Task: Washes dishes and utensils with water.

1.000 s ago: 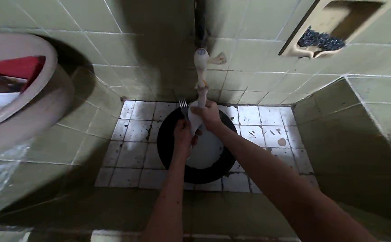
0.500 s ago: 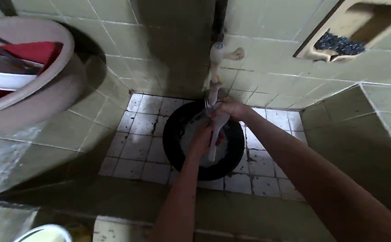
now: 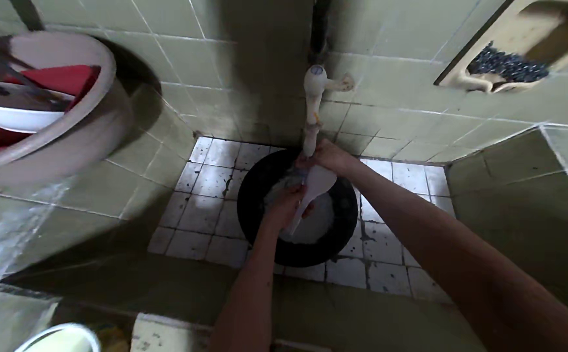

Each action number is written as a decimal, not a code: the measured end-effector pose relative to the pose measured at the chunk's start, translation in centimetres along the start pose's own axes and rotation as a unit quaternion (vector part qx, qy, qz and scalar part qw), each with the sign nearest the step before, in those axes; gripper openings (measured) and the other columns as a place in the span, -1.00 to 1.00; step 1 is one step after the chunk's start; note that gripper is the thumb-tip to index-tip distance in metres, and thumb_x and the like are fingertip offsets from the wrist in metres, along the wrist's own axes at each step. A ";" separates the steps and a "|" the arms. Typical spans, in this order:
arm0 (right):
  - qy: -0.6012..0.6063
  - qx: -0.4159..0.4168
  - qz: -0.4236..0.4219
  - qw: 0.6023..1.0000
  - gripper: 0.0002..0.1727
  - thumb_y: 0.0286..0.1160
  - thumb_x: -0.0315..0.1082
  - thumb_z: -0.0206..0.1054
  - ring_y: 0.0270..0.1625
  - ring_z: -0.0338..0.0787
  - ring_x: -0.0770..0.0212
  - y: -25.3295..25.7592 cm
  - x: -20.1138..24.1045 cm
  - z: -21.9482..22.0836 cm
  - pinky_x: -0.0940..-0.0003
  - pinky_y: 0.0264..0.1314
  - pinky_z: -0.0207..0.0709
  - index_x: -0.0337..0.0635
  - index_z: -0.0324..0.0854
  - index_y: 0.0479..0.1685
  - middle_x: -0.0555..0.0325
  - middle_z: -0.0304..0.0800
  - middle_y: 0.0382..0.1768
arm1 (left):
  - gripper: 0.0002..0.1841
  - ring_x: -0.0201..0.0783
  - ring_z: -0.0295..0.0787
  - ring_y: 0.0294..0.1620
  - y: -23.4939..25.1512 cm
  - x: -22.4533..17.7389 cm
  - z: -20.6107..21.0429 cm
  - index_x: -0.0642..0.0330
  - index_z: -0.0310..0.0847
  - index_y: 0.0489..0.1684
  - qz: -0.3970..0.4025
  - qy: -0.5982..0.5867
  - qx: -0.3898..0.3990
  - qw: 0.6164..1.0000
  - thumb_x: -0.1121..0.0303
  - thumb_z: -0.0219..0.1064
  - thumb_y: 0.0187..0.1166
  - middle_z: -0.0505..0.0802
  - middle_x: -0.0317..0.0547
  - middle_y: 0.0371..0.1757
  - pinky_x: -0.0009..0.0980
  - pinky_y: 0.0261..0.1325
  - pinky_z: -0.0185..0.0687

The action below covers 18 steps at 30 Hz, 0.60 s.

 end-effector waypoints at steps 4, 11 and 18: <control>0.149 -0.079 0.016 0.986 -0.60 0.88 -0.31 -0.09 0.14 0.68 0.30 -0.6 -0.1 0.9 0.31 0.26 0.57 -0.36 0.48 0.43 -0.02 0.70 0.17 | -0.65 -0.39 0.68 -0.41 0.4 0.4 -1.0 0.28 0.50 0.34 0.016 -0.061 -0.053 0.997 0.25 -0.09 0.92 0.76 -0.13 -0.25 -0.49 -0.31 0.65; 0.206 -0.091 0.147 0.963 -0.36 0.88 0.12 -0.10 0.14 0.75 0.06 -4.7 -2.8 8.0 0.02 0.14 0.67 -0.12 0.21 0.72 -0.14 0.66 0.27 | -0.63 -0.20 0.77 0.05 3.0 1.1 0.8 0.28 0.43 0.47 0.086 -0.169 -0.185 0.964 0.24 0.01 0.89 0.79 0.08 0.17 -0.17 0.12 0.71; 0.240 -0.047 0.134 0.960 -0.67 0.90 -0.15 -0.03 -0.69 0.37 0.45 -7.2 -3.5 7.6 0.55 -0.64 0.37 -0.21 0.51 0.11 0.33 0.39 -0.59 | -0.70 -0.34 0.71 -0.14 2.7 1.0 0.1 0.26 0.52 0.35 0.081 -0.224 -0.152 0.959 0.36 0.19 0.75 0.77 -0.09 -0.03 -0.36 -0.02 0.68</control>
Point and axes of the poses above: each hand's wrist, its own y-axis towards the middle knuckle, its own z-axis out of the palm, x = y × z, the point moved 1 cm from there along y, towards the middle knuckle
